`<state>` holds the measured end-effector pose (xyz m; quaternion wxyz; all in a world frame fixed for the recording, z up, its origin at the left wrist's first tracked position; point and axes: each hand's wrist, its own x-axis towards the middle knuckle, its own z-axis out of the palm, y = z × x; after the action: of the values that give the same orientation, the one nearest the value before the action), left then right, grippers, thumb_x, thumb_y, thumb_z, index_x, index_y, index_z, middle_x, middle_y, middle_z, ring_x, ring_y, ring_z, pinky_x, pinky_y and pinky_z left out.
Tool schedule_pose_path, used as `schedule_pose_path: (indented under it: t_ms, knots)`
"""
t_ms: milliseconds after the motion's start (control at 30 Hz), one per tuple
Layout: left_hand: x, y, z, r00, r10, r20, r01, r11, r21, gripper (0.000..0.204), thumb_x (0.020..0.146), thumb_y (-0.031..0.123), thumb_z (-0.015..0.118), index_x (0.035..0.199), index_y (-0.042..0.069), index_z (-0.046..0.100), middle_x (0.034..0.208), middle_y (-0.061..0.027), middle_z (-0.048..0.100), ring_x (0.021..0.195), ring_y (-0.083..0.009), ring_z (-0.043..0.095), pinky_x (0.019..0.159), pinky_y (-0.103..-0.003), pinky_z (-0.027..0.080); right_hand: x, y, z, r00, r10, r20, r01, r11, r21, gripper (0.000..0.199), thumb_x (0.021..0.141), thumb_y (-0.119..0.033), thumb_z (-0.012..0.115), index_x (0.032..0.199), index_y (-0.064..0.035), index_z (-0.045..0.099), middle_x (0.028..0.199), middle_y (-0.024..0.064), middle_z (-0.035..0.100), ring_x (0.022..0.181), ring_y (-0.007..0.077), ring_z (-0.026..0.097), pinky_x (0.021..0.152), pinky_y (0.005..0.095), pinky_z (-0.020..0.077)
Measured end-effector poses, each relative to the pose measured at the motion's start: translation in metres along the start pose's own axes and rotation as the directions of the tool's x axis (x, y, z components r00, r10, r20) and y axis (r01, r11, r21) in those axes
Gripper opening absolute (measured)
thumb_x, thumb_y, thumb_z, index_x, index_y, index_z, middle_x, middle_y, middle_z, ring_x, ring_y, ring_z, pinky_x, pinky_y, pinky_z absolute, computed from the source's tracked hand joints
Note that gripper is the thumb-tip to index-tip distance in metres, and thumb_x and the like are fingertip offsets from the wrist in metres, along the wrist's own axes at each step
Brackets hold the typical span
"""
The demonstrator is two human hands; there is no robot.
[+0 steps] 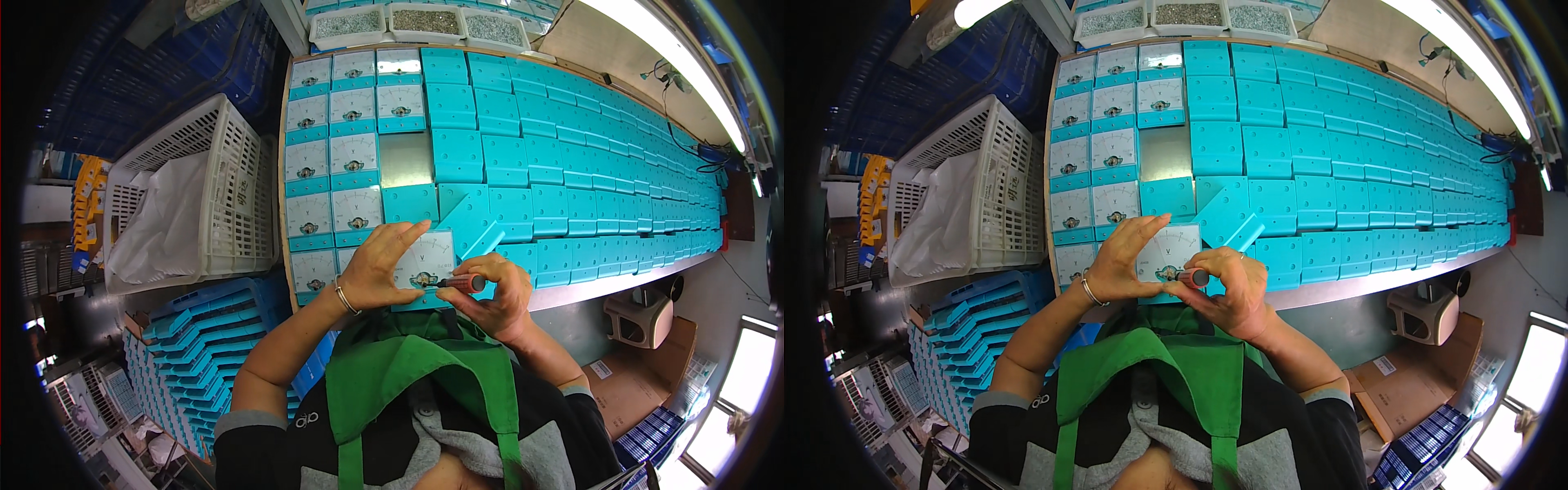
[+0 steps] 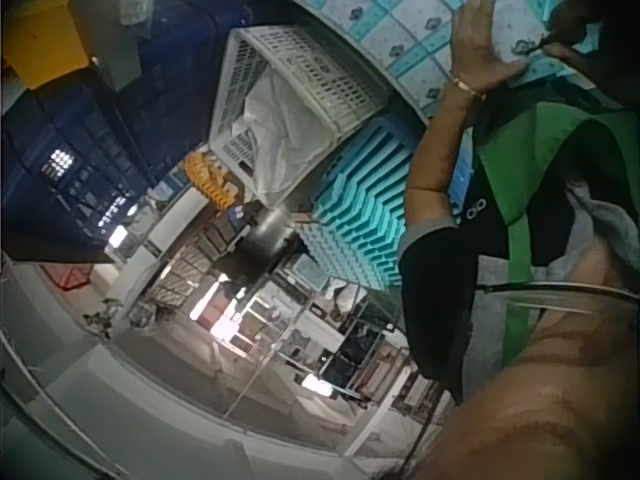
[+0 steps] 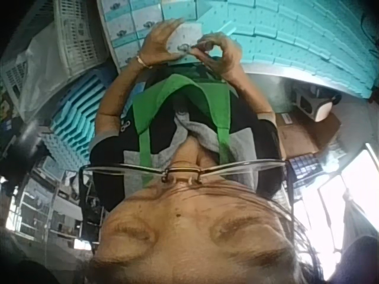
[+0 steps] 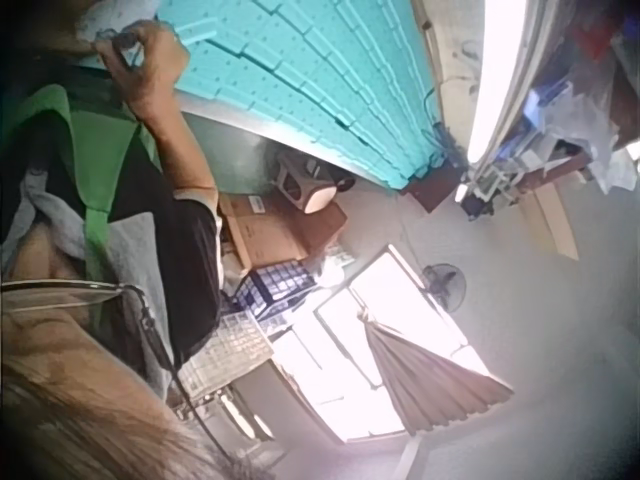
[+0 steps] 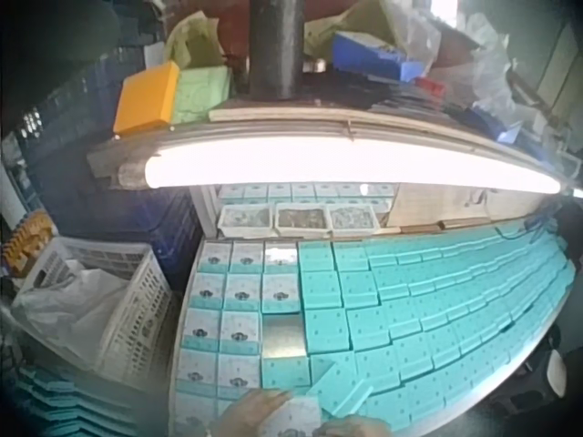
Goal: The person assembles small teal-colored electrical components on a workbench. They pick up a component, use a screwdriver to tighten a screw on the front face, and then place the finished unit into a large grid of identical items. The process is repeated for multiple units throughout the video.
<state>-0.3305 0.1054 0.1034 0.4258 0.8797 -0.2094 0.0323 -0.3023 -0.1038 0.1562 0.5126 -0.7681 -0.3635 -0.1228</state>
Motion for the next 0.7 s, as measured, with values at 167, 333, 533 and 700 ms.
schedule_pose_path:
  t_ms: [167,333,533,700]
  knots:
    - [-0.002,-0.003,0.002,1.0,0.005,-0.005,-0.005,1.0,0.001,0.097,0.054,0.025,0.081,0.14,0.007,0.039,0.115,-0.0154,0.052,0.104,-0.0332,0.052,0.091,-0.041,0.045,0.004,-0.009,-0.002,0.982,0.044,0.183,-0.061,0.994,0.089,0.039,0.068,-0.003,0.08,0.101,-0.0055,0.059,0.079,0.0047,0.064,0.068,0.0191,0.064,0.057,0.028,0.0492]
    - [-0.003,-0.006,0.002,1.0,0.008,0.004,-0.008,1.0,-0.009,0.097,0.054,0.024,0.081,0.139,0.008,0.039,0.115,-0.0152,0.052,0.102,-0.0331,0.052,0.09,-0.041,0.045,0.017,-0.017,-0.013,0.868,0.131,0.479,-0.268,0.936,0.23,0.039,0.073,0.006,0.069,0.11,-0.0036,0.06,0.086,0.0088,0.065,0.074,0.0228,0.065,0.065,0.0316,0.0509]
    - [-0.002,-0.005,0.001,1.0,-0.006,0.015,0.006,0.999,-0.042,0.098,0.054,0.024,0.081,0.14,0.008,0.038,0.116,-0.0152,0.051,0.104,-0.0332,0.051,0.091,-0.041,0.044,0.013,-0.012,-0.011,0.881,0.276,0.385,-0.385,0.891,0.24,0.037,0.075,0.007,0.067,0.11,-0.001,0.058,0.096,0.0103,0.066,0.078,0.0207,0.065,0.072,0.0314,0.0527]
    - [-0.003,-0.005,0.0,0.999,-0.023,0.032,0.024,0.999,-0.034,0.099,0.054,0.024,0.081,0.141,0.007,0.037,0.116,-0.0154,0.051,0.106,-0.0339,0.051,0.092,-0.041,0.044,0.01,-0.005,-0.006,0.887,0.349,0.301,-0.42,0.881,0.217,0.031,0.077,0.005,0.068,0.107,0.0,0.058,0.097,0.0102,0.067,0.078,0.0195,0.065,0.07,0.0293,0.053]
